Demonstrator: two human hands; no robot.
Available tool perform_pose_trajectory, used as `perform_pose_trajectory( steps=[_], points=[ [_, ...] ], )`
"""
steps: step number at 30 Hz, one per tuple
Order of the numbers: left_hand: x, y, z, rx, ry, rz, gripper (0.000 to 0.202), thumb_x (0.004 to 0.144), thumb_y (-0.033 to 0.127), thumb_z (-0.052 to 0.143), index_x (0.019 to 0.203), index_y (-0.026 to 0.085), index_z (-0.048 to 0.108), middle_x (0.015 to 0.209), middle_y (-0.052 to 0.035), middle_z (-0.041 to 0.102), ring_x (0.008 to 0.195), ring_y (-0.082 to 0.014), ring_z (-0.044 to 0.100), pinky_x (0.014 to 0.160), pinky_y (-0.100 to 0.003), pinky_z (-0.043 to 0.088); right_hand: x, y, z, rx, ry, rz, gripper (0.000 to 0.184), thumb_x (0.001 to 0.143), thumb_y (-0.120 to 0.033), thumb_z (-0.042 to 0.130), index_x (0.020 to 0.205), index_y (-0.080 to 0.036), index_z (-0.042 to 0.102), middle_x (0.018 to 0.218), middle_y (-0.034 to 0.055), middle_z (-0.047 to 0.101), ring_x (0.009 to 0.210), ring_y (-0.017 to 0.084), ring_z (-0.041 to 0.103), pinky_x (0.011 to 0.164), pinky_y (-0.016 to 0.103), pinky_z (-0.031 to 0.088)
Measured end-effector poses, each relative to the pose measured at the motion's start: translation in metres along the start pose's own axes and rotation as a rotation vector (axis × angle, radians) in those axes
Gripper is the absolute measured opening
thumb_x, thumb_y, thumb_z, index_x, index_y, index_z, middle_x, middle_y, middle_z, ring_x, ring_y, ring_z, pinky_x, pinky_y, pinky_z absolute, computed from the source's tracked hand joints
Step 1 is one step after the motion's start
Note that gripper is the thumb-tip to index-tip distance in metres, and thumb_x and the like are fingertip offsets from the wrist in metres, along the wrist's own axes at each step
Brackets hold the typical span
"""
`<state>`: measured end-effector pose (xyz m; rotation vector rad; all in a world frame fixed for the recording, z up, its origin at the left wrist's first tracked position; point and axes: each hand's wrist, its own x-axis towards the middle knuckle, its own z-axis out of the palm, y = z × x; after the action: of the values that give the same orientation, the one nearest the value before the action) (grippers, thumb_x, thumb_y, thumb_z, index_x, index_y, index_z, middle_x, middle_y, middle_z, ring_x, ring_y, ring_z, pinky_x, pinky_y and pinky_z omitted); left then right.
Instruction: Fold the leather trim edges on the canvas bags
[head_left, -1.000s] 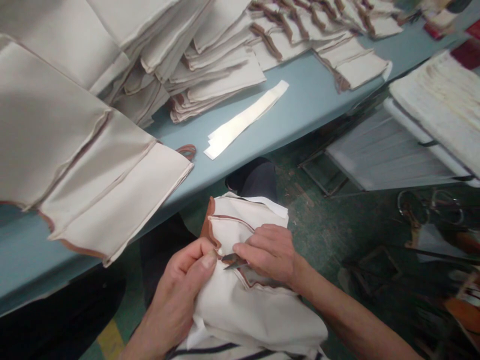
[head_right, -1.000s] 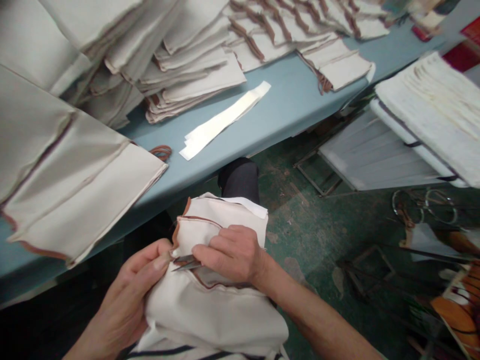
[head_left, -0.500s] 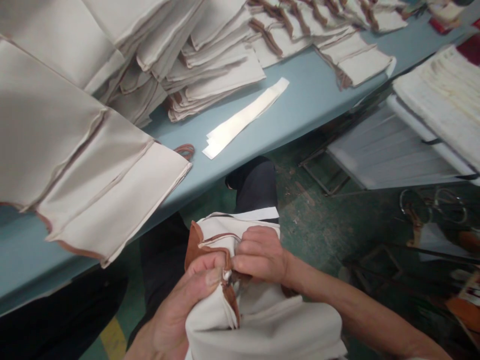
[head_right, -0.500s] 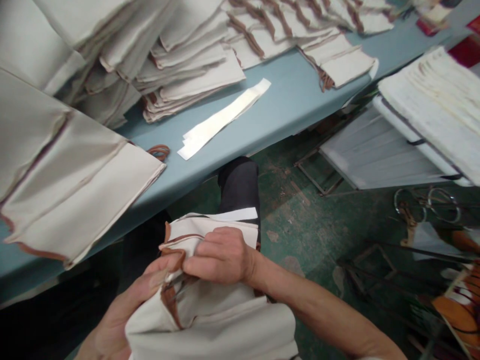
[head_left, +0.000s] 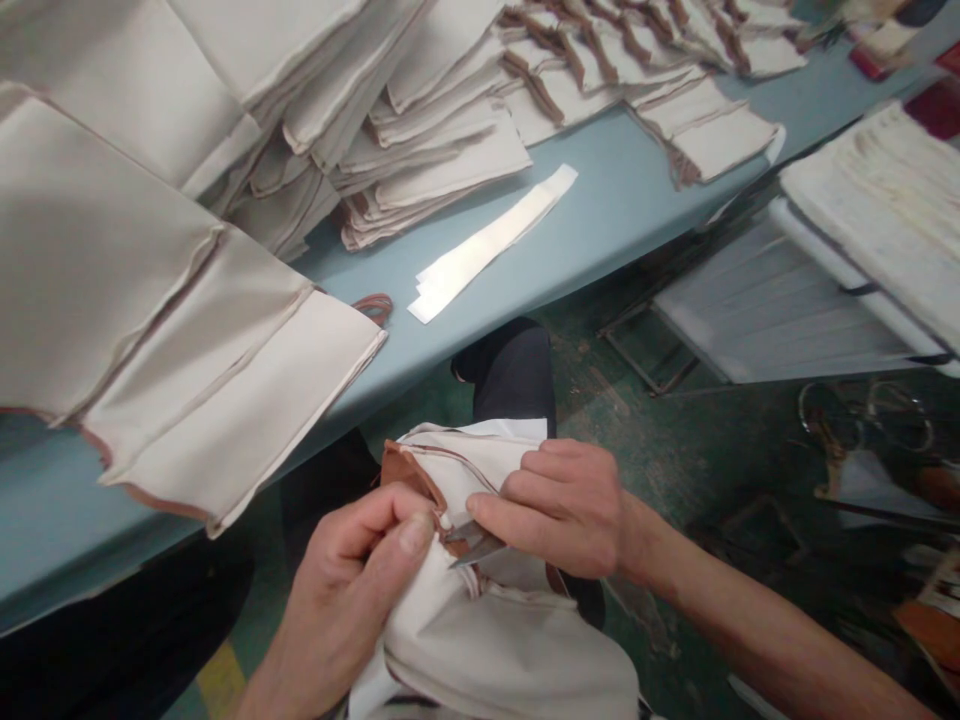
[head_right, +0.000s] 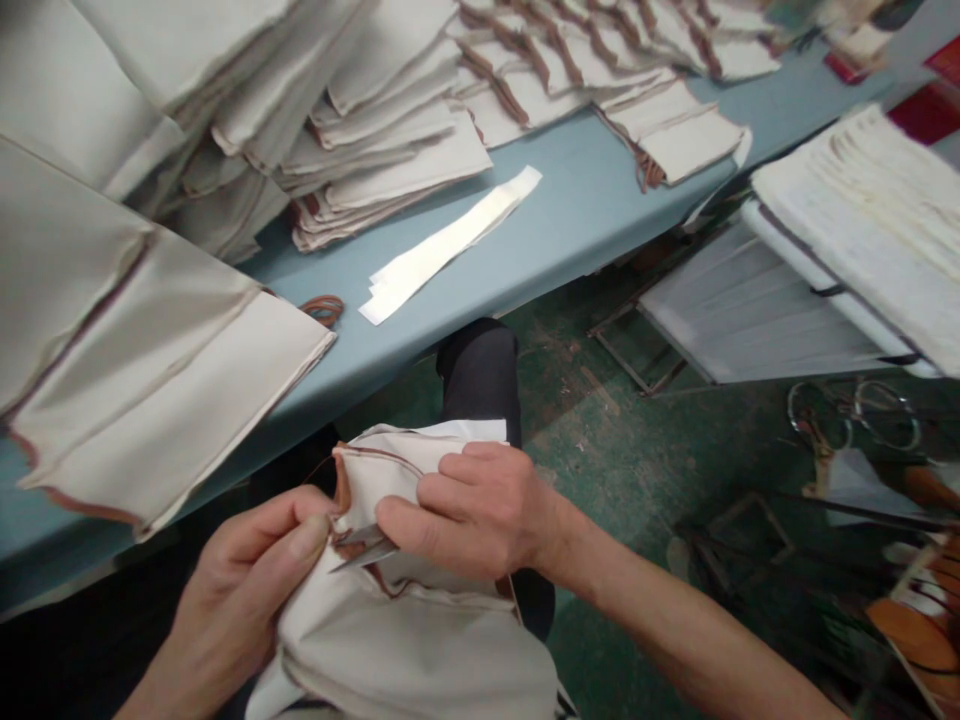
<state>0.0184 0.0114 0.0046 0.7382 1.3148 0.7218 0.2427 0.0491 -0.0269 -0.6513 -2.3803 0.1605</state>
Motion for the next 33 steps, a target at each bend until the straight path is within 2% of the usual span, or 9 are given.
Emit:
perform_pose_trajectory(
  steps=[4,8,11,15,18,20,24,27,33],
  points=[
    [-0.003,0.002,-0.004,0.16,-0.011,0.101,0.036,0.083,0.049,0.08,0.065,0.019,0.073,0.059,0.0001,0.062,0.056,-0.013,0.046,0.053,-0.022,0.035,0.004,-0.018,-0.013,-0.006,-0.047,0.124,0.03,0.112,-0.017,0.048,0.095,-0.019,0.072,0.056,-0.0051,0.052,0.053,0.013,0.045,0.053,0.033,0.029],
    [-0.002,-0.003,-0.006,0.264,-0.041,0.239,0.015,0.08,0.036,0.079,0.076,0.021,0.079,0.066,-0.0002,0.072,0.059,-0.0158,0.059,0.057,-0.022,0.044,0.006,-0.031,-0.016,-0.013,-0.137,0.247,0.032,0.111,-0.017,0.048,0.087,-0.021,0.07,0.057,-0.005,0.056,0.054,0.013,0.051,0.054,0.032,0.034],
    [0.001,-0.007,-0.005,0.318,-0.013,0.296,0.009,0.08,0.03,0.077,0.075,0.022,0.078,0.064,0.0018,0.072,0.057,-0.0152,0.06,0.056,-0.021,0.044,0.012,-0.037,-0.02,-0.003,-0.178,0.307,0.037,0.111,-0.017,0.046,0.08,-0.022,0.067,0.059,-0.004,0.062,0.054,0.013,0.056,0.055,0.033,0.037],
    [0.003,-0.011,-0.004,0.325,0.003,0.331,0.009,0.083,0.025,0.073,0.075,0.023,0.076,0.063,0.0039,0.07,0.055,-0.0137,0.059,0.053,-0.02,0.042,0.02,-0.043,-0.025,0.068,-0.208,0.38,0.039,0.113,-0.02,0.043,0.082,-0.021,0.067,0.064,-0.0017,0.068,0.056,0.014,0.063,0.058,0.033,0.041],
    [0.003,-0.014,-0.004,0.313,0.02,0.307,0.012,0.084,0.028,0.074,0.073,0.022,0.076,0.062,0.0036,0.068,0.055,-0.014,0.058,0.053,-0.02,0.043,0.02,-0.045,-0.029,0.188,-0.268,0.481,0.035,0.113,-0.022,0.046,0.086,-0.02,0.068,0.065,-0.0019,0.069,0.056,0.014,0.064,0.059,0.031,0.041],
    [0.003,-0.016,-0.005,0.295,0.022,0.242,0.017,0.085,0.035,0.076,0.074,0.022,0.076,0.061,0.0027,0.068,0.056,-0.0142,0.057,0.052,-0.02,0.042,0.018,-0.045,-0.03,0.282,-0.313,0.555,0.03,0.111,-0.022,0.05,0.088,-0.02,0.068,0.066,-0.003,0.069,0.056,0.012,0.063,0.058,0.03,0.038],
    [0.002,-0.019,-0.007,0.232,0.012,0.143,0.023,0.086,0.042,0.079,0.078,0.02,0.078,0.063,0.0014,0.067,0.056,-0.0132,0.052,0.05,-0.019,0.038,0.014,-0.046,-0.026,0.355,-0.314,0.652,0.027,0.109,-0.02,0.052,0.086,-0.02,0.066,0.066,-0.0039,0.066,0.056,0.011,0.059,0.058,0.029,0.034],
    [0.002,-0.018,-0.006,0.21,0.015,0.138,0.024,0.087,0.042,0.079,0.078,0.02,0.077,0.063,0.0019,0.065,0.056,-0.0122,0.049,0.049,-0.018,0.036,0.013,-0.047,-0.021,0.365,-0.247,0.651,0.028,0.109,-0.02,0.05,0.085,-0.02,0.065,0.067,-0.0035,0.067,0.056,0.011,0.058,0.058,0.029,0.034],
    [0.003,-0.017,-0.003,0.251,0.055,0.184,0.027,0.087,0.041,0.077,0.07,0.021,0.072,0.057,0.0042,0.055,0.053,-0.0113,0.041,0.047,-0.019,0.032,0.011,-0.05,-0.012,0.268,-0.156,0.596,0.025,0.11,-0.02,0.05,0.093,-0.019,0.069,0.073,-0.0007,0.075,0.062,0.014,0.068,0.063,0.029,0.042]
  ],
)
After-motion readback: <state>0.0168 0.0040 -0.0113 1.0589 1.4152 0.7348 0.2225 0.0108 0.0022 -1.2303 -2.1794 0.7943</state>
